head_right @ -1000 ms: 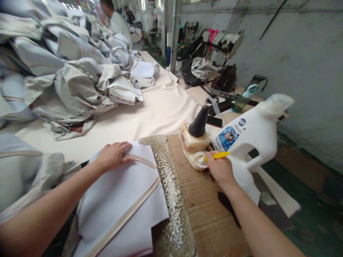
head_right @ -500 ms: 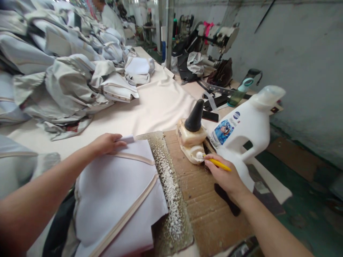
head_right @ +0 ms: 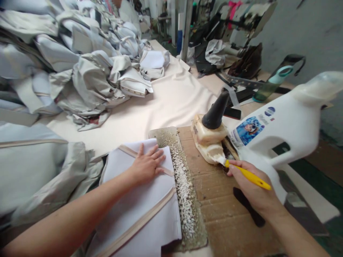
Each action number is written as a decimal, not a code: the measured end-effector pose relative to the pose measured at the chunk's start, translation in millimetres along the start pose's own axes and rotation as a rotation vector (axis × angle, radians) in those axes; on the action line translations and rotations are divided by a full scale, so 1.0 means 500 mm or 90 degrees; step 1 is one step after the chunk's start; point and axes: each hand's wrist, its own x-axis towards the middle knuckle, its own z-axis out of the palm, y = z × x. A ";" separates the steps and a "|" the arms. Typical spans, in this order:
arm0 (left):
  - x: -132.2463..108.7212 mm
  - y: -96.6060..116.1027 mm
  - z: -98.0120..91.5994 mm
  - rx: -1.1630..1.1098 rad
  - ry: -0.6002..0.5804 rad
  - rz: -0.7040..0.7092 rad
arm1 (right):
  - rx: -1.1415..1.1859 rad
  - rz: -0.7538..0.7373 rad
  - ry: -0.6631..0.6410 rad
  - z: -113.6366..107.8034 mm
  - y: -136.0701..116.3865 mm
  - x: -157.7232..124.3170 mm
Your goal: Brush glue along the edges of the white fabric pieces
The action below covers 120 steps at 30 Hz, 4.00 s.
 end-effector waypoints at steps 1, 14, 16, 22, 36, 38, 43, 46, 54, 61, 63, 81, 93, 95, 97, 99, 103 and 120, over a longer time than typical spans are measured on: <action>-0.005 0.001 0.017 -0.002 0.002 -0.004 | -0.024 0.005 0.004 -0.002 -0.003 -0.001; -0.013 -0.009 0.056 0.007 0.089 0.005 | -0.033 0.033 0.028 0.014 -0.055 -0.010; -0.014 -0.010 0.056 -0.002 0.090 0.009 | 0.089 0.046 -0.014 0.057 -0.075 -0.013; -0.019 -0.014 0.055 -0.038 0.089 0.011 | 0.199 0.014 -0.201 0.227 -0.119 0.000; -0.023 -0.020 0.063 -0.064 0.103 0.020 | 0.000 -0.018 -0.257 0.262 -0.162 0.006; -0.023 -0.020 0.064 -0.069 0.103 0.022 | -0.030 -0.013 -0.295 0.243 -0.158 -0.017; -0.023 -0.019 0.063 -0.068 0.096 0.023 | -0.009 -0.054 -0.231 0.274 -0.187 0.015; -0.024 -0.018 0.061 -0.060 0.098 0.023 | 0.027 -0.079 -0.167 0.314 -0.205 0.059; -0.022 -0.020 0.071 -0.080 0.108 0.024 | -0.024 -0.043 -0.213 0.262 -0.157 -0.023; -0.021 -0.019 0.075 -0.076 0.123 0.031 | -0.047 -0.009 -0.243 0.216 -0.143 -0.110; -0.021 -0.018 0.074 -0.070 0.126 0.034 | -0.022 -0.038 -0.214 0.224 -0.147 -0.097; -0.018 -0.014 0.081 -0.056 0.132 0.033 | -0.060 0.014 -0.289 0.176 -0.098 -0.210; -0.016 -0.013 0.088 -0.070 0.145 0.037 | -0.036 0.067 -0.220 0.169 -0.071 -0.259; -0.014 -0.014 0.090 -0.074 0.144 0.039 | -0.053 0.047 -0.227 0.154 -0.059 -0.302; -0.011 -0.015 0.090 -0.079 0.137 0.037 | -0.058 0.009 -0.234 0.141 -0.055 -0.341; -0.010 -0.012 0.081 -0.080 0.121 0.029 | -0.058 -0.031 -0.227 0.129 -0.058 -0.370; -0.046 0.034 0.020 -0.077 0.071 0.034 | -0.085 -0.067 -0.179 0.106 -0.069 -0.391; -0.224 0.133 0.024 -0.229 -0.129 0.189 | -0.084 -0.297 -0.221 0.093 -0.029 -0.390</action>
